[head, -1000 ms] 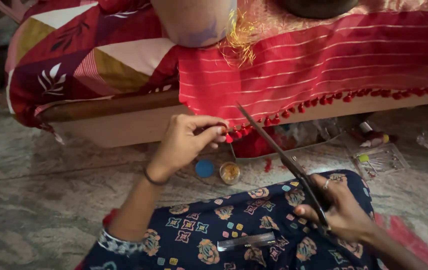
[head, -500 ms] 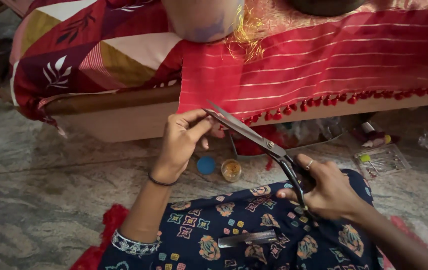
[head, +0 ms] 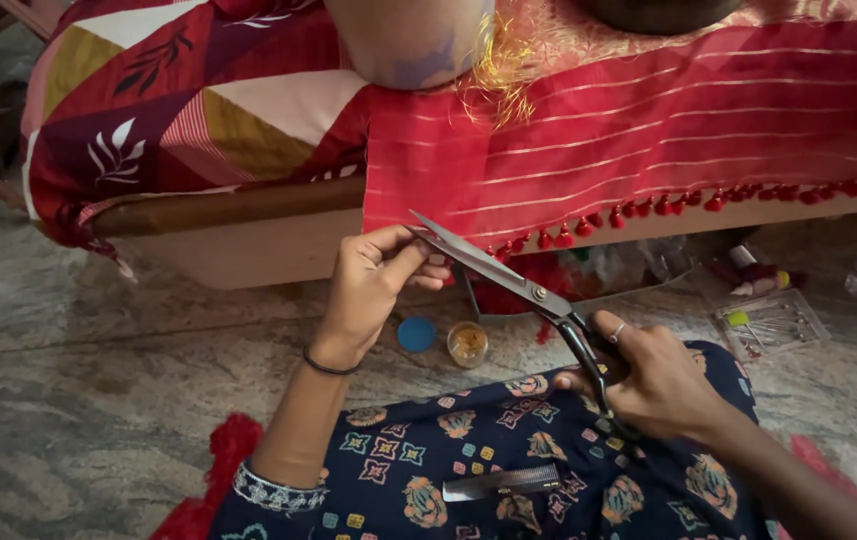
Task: Tying and trimming decorative red tassels on the edge of a red fabric and manipulating a red ribbon.
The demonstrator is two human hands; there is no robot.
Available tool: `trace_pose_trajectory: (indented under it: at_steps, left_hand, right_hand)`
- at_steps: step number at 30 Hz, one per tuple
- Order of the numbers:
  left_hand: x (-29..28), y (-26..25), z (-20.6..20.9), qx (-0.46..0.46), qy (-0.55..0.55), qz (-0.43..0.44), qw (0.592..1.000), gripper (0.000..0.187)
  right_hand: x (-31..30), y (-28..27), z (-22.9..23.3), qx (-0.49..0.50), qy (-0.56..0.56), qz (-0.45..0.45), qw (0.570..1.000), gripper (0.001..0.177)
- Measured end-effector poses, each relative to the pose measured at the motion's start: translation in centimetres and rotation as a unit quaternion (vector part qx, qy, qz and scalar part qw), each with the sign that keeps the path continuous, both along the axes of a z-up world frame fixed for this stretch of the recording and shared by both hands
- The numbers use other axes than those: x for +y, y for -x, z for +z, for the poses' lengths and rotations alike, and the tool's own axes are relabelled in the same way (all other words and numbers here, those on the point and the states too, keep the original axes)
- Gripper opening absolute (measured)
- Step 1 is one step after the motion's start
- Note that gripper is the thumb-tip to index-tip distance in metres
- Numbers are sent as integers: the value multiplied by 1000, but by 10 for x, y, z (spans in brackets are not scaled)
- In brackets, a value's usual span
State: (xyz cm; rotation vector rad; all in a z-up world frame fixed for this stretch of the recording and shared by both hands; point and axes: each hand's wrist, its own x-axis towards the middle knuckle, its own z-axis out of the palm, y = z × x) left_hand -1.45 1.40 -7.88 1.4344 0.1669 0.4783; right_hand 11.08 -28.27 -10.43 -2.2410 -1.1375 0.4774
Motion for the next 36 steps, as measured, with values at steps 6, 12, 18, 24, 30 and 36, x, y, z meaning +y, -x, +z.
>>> trace_pose_trajectory:
  at_steps: [6,12,18,24,30,36]
  left_hand:
    - [1,0,3,-8,-19,-4,1000,19]
    - [2,-1,-1,-13,-13,2,1000,19]
    - [4,-2,-6,-14,-33,9,999,19]
    - [4,-1,-5,-12,-40,7,999,20]
    - [3,-1,-2,-17,-32,0,999,20]
    - [4,-1,-1,-20,-29,-12,999,20]
  right_hand:
    - [1,-3,-2,25,11,-1,1000,52]
    - [3,-1,5,-4,25,-13,1000,53]
    - [-1,-4,2,-11,45,-39,998,52]
    - [-7,-9,1,56,7,-17,998,53]
    - [-8,-15,-7,47,31,-3,998,56]
    - [-2,-12,-3,31,43,-2,999,56]
